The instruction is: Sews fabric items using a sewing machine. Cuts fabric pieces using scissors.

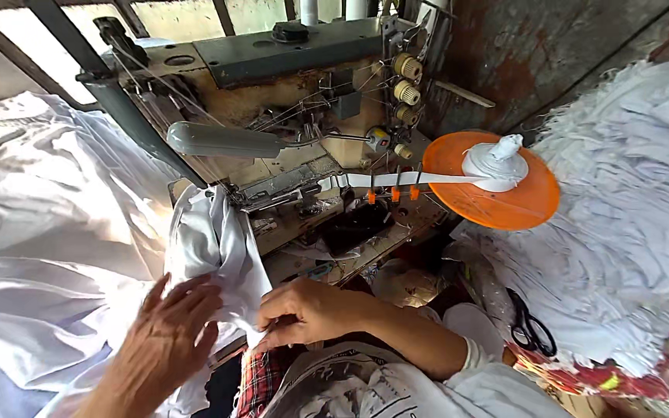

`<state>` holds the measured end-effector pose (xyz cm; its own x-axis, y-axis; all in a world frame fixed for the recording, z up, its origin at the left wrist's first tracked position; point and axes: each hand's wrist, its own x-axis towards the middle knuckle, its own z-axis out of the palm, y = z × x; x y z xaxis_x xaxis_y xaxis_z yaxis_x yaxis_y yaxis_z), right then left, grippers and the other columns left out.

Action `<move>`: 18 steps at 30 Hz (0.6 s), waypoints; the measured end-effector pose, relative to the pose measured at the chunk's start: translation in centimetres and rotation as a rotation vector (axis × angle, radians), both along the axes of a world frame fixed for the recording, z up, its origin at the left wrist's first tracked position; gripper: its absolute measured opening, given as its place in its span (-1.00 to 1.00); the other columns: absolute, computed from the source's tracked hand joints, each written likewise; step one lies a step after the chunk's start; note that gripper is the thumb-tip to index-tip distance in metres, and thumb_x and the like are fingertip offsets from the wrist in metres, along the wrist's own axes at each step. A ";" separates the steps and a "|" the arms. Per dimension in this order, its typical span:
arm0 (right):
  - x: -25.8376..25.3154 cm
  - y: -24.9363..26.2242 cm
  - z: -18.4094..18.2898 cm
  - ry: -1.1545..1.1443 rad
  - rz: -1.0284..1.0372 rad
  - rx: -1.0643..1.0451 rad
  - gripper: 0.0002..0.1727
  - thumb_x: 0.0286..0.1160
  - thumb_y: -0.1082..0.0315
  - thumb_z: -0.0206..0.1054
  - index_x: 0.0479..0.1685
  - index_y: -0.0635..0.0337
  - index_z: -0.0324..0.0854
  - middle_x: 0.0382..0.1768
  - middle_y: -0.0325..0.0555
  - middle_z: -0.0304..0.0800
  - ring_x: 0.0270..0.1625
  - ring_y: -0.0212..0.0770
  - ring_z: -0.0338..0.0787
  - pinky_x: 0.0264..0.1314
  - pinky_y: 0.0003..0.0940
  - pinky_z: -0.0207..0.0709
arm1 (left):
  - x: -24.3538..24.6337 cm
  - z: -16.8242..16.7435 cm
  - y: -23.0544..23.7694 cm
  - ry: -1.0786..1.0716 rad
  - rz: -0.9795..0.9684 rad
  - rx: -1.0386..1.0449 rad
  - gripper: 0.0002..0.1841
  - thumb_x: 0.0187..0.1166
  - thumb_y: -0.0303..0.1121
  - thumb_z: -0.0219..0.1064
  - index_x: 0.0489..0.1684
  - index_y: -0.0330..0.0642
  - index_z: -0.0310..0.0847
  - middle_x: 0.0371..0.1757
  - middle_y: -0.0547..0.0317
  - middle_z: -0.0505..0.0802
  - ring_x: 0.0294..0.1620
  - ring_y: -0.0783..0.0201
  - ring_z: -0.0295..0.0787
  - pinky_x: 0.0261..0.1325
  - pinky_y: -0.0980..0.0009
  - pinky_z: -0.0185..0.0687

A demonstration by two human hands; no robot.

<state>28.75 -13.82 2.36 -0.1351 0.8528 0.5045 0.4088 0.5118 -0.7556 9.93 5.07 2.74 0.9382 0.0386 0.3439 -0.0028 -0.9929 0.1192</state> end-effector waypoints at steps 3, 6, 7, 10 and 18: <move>1.4 -1.2 0.2 -0.034 -0.096 -0.037 -0.79 0.45 0.43 0.48 -0.38 0.49 0.74 -0.35 0.15 0.77 -0.26 -0.13 0.76 -0.13 -0.34 0.61 | -1.2 1.1 0.2 -0.066 0.031 -0.024 -0.58 0.50 -0.15 0.08 -0.30 -0.34 0.77 -0.09 -0.15 0.90 0.17 -0.23 0.82 0.44 -0.41 0.33; 2.1 -1.8 -0.2 -0.089 -0.165 -0.167 -0.74 0.55 0.34 0.41 -0.29 0.47 0.75 -0.26 0.15 0.82 -0.23 -0.18 0.79 -0.08 -0.34 0.66 | -2.0 2.9 -1.6 -0.094 -0.050 -0.300 -0.64 0.61 -0.09 0.17 -0.23 -0.22 0.74 -0.34 0.17 0.82 -0.19 0.46 0.76 0.16 0.41 0.65; 2.1 -1.9 -0.3 -0.092 -0.179 -0.197 -0.74 0.57 0.33 0.38 -0.26 0.45 0.75 -0.24 0.13 0.82 -0.22 -0.20 0.79 -0.08 -0.36 0.67 | -1.9 3.3 -2.0 -0.093 -0.030 -0.344 -0.65 0.63 -0.12 0.20 -0.19 -0.23 0.76 -0.40 0.19 0.80 -0.34 0.49 0.71 -0.12 0.47 0.66; 1.6 -2.2 -0.9 -0.036 -0.191 -0.240 -0.73 0.62 0.32 0.33 -0.23 0.41 0.76 -0.28 0.02 0.80 -0.34 -0.38 0.75 -0.21 -0.54 0.66 | -1.6 3.6 -2.1 -0.091 0.031 -0.370 -0.77 0.56 -0.22 0.24 -0.30 -0.16 0.74 -0.58 0.35 0.68 -0.58 0.55 0.55 -0.48 0.52 0.50; -1.0 -3.8 -0.9 -0.002 -0.219 -0.165 -0.78 0.59 0.36 0.36 -0.18 0.39 0.78 -0.23 0.01 0.84 -0.27 -0.35 0.80 -0.16 -0.50 0.72 | -2.2 3.3 -4.9 -0.149 -0.055 -0.532 -0.63 0.77 -0.13 0.14 -0.39 -0.16 0.67 -0.46 0.37 0.66 -0.38 0.62 0.56 -0.27 0.61 0.50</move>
